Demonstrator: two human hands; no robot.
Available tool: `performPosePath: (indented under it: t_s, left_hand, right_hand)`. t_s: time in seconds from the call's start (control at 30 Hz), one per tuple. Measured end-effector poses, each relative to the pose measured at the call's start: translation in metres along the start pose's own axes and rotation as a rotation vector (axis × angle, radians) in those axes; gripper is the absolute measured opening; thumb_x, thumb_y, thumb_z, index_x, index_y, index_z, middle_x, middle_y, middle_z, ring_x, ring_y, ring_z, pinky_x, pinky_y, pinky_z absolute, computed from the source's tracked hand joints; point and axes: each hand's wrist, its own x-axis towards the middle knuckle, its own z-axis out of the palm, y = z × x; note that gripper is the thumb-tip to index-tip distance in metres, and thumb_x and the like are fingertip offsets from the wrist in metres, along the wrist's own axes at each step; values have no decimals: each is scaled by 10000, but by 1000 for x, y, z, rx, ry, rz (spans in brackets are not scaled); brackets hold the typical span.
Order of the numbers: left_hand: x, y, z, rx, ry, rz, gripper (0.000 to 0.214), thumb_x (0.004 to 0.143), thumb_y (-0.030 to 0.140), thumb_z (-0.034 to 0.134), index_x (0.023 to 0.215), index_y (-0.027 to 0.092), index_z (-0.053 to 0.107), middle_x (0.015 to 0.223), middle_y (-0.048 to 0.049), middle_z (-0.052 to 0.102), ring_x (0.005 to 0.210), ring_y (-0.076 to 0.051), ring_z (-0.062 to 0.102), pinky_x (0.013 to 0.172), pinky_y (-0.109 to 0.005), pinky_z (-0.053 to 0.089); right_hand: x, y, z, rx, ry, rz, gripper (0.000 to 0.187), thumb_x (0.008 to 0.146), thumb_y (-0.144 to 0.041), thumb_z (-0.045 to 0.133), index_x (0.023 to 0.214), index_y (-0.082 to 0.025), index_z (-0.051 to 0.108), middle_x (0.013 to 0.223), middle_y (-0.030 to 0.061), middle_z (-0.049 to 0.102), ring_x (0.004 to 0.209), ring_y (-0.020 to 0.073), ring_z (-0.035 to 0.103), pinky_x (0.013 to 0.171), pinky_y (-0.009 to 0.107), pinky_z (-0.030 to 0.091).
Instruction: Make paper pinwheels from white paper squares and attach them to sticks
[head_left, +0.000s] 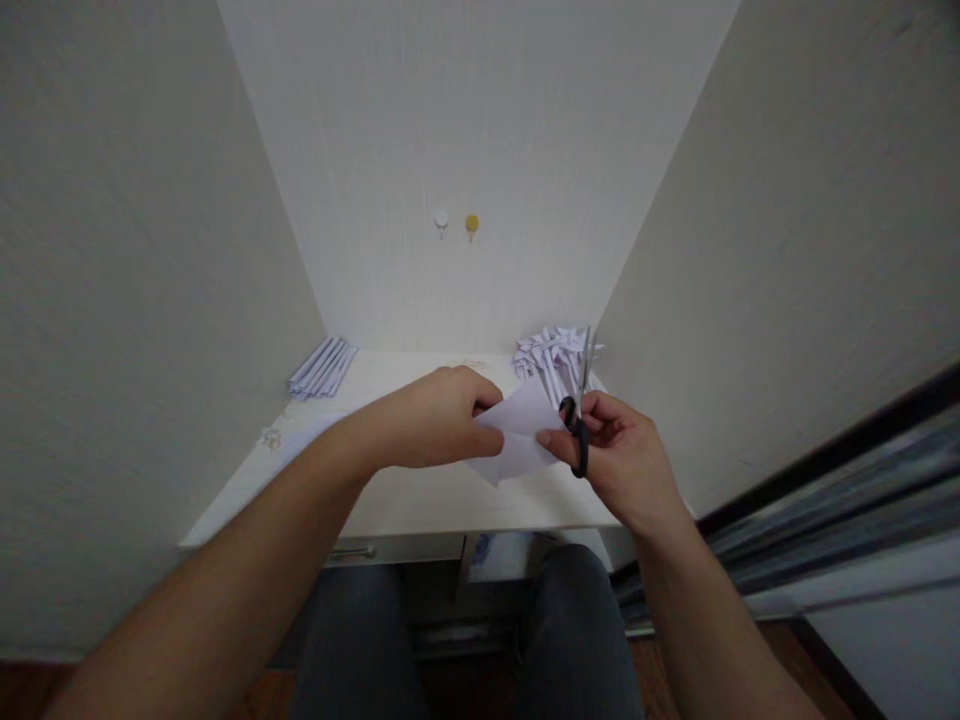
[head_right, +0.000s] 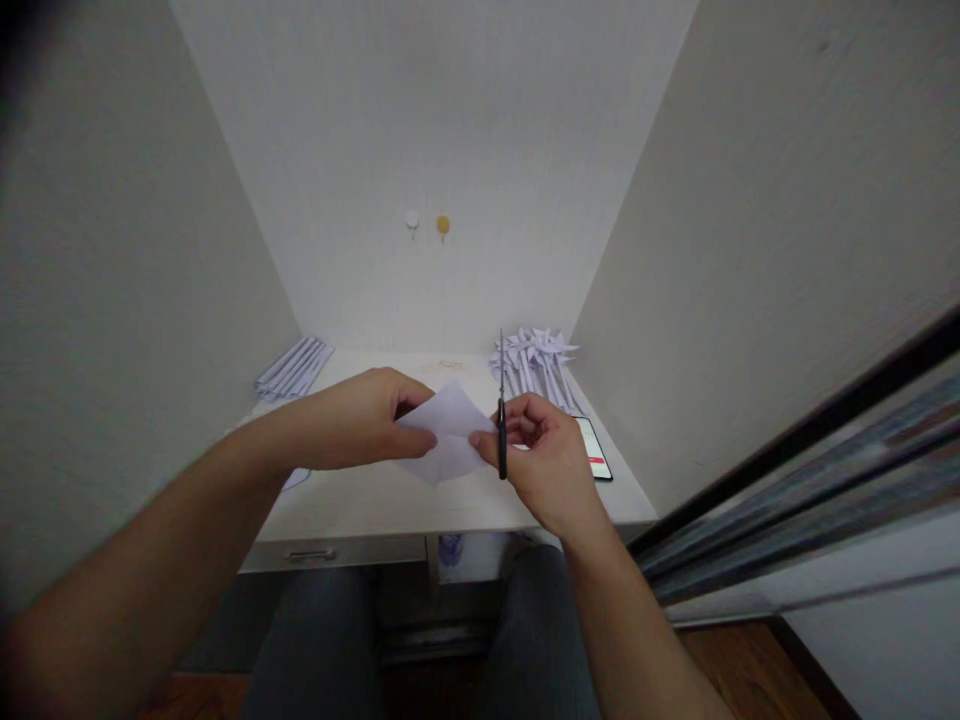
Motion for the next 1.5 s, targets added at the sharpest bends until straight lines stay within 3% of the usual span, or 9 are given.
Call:
performPosePath:
  t_s: [0.1, 0.2, 0.23, 0.33, 0.43, 0.7, 0.8, 1.1, 1.5]
  left_hand:
    - [6, -5, 4, -215, 179, 22, 128, 695, 300, 761, 721, 176, 752, 649, 0, 672, 583, -148, 572, 508, -228, 393]
    - [8, -16, 28, -632, 516, 33, 343, 706, 439, 811, 903, 173, 723, 775, -14, 708, 669, -161, 624, 548, -236, 477]
    - [7, -19, 39, -726, 551, 13, 409, 723, 477, 807, 983, 176, 713, 822, -27, 729, 693, -171, 645, 534, -235, 482]
    - [3, -25, 70, -815, 443, -59, 402, 769, 514, 776, 930, 150, 722, 769, -50, 734, 668, -186, 662, 530, -266, 522]
    - [0, -29, 83, -763, 502, -54, 346, 852, 486, 702, 773, 149, 710, 640, -29, 681, 594, -158, 622, 546, -267, 509]
    - [-12, -29, 44, -558, 685, 30, 306, 893, 406, 685, 697, 172, 657, 565, 30, 599, 530, -117, 541, 502, -234, 432]
    - [-17, -23, 37, -514, 684, 61, 298, 893, 392, 682, 692, 173, 658, 561, 33, 594, 527, -114, 533, 494, -227, 421]
    - [-22, -12, 43, -516, 634, 39, 322, 897, 414, 668, 682, 176, 653, 557, 28, 604, 522, -119, 536, 497, -232, 423]
    - [-20, -11, 42, -533, 617, 36, 333, 891, 429, 673, 677, 175, 648, 563, 27, 604, 523, -121, 536, 501, -239, 418]
  right_hand:
    - [1, 13, 4, 96, 48, 15, 381, 534, -281, 953, 651, -207, 598, 562, -55, 635, 511, 105, 518, 506, 228, 424]
    - [0, 29, 9, 219, 167, -34, 334, 586, -277, 938, 712, -206, 637, 662, -32, 711, 580, 127, 588, 568, 248, 495]
    - [0, 33, 12, 258, 204, -54, 326, 603, -277, 935, 730, -208, 644, 689, -29, 726, 602, 132, 603, 591, 254, 509]
    - [1, 39, 20, 315, 250, -81, 327, 640, -289, 936, 757, -217, 640, 703, -36, 728, 607, 129, 600, 619, 261, 513]
    - [0, 37, 21, 280, 205, -58, 369, 624, -343, 952, 755, -216, 631, 710, -25, 727, 614, 140, 606, 626, 274, 507]
    - [-36, 36, -21, -23, -389, 233, 446, 713, -527, 914, 845, -156, 706, 801, 27, 680, 717, 153, 574, 652, 275, 438]
    - [-47, 36, -23, -40, -499, 308, 491, 682, -543, 938, 823, -166, 656, 758, -11, 608, 679, 131, 497, 610, 262, 377]
    - [-44, 25, -6, 17, -455, 325, 637, 595, -661, 944, 716, -197, 525, 696, -43, 533, 639, 109, 424, 580, 251, 308]
    - [-45, 24, -5, 48, -427, 334, 604, 583, -592, 970, 669, -204, 516, 626, -65, 514, 586, 93, 378, 552, 247, 274]
